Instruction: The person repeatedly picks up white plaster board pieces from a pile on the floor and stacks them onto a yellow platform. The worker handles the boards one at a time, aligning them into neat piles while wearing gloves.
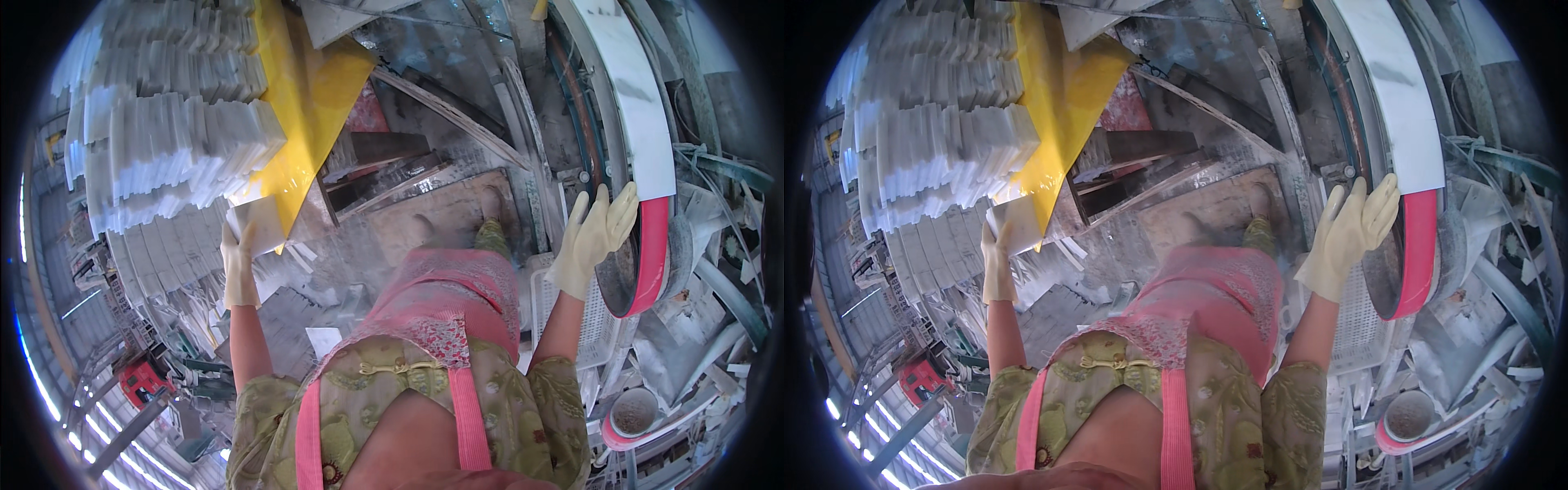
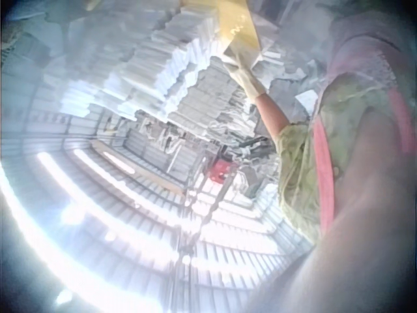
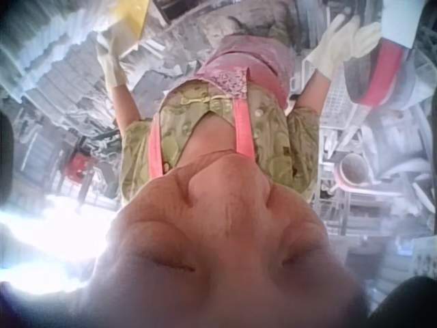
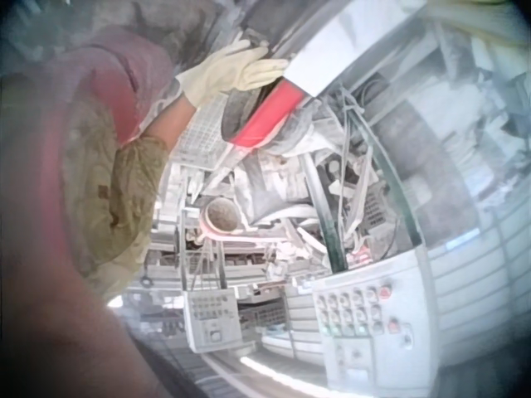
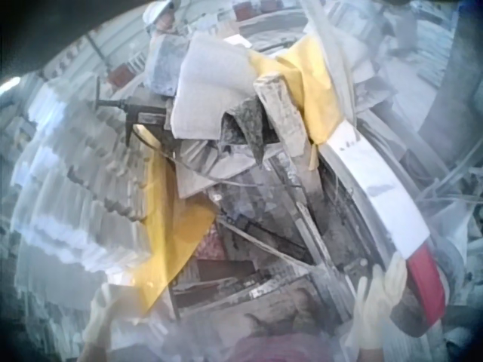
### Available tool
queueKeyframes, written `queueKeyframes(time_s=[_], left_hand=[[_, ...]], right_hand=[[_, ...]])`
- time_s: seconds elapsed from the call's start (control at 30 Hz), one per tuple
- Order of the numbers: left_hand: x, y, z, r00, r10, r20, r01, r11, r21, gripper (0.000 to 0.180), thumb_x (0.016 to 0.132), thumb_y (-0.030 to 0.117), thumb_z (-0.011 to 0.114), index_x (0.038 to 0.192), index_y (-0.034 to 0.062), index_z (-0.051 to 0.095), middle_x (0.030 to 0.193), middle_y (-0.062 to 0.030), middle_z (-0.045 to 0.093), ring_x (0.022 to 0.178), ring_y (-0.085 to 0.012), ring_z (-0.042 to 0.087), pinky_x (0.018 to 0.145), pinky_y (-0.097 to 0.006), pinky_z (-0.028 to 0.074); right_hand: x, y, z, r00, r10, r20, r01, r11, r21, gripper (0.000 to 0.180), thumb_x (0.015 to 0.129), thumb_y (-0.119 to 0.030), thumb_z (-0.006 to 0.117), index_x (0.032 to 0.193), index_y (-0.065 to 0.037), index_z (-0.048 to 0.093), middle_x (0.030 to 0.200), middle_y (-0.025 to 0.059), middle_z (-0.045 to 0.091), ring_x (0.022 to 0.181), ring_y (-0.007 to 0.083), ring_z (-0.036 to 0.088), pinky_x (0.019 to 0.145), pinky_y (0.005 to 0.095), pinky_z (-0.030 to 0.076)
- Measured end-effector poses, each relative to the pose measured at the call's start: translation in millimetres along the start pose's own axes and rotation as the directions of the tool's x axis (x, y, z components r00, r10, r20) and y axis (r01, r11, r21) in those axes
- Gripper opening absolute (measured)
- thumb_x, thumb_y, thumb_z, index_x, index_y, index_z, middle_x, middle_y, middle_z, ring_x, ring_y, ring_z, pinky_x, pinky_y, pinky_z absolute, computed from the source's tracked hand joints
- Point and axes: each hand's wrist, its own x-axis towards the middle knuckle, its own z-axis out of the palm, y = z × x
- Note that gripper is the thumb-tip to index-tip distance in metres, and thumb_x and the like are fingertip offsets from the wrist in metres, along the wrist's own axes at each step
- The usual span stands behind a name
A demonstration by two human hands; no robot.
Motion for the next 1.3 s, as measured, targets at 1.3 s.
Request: queueKeyframes(time_s=[1.3], left_hand=[[45.4, -23.8, 1.9, 0.964, 0.262, -0.037, -0.23, 0.898, 0.374, 0.073, 0.08, 0.056, 0.067, 0.124, -0.0026, 0.067, 0.117, -0.0238, 0.07, 0.107, -0.0346, 0.069, 0.082, -0.043, 0.055]], right_hand=[[11.9, 64.0, 19.4, 0.959, -0.253, 0.124, 0.258, 0.966, -0.02, 0.057, 0.088, -0.05, 0.068, 0.117, -0.002, 0.072, 0.153, 0.0252, 0.044, 0.14, 0.0392, 0.042, 0.115, 0.0436, 0.037]])
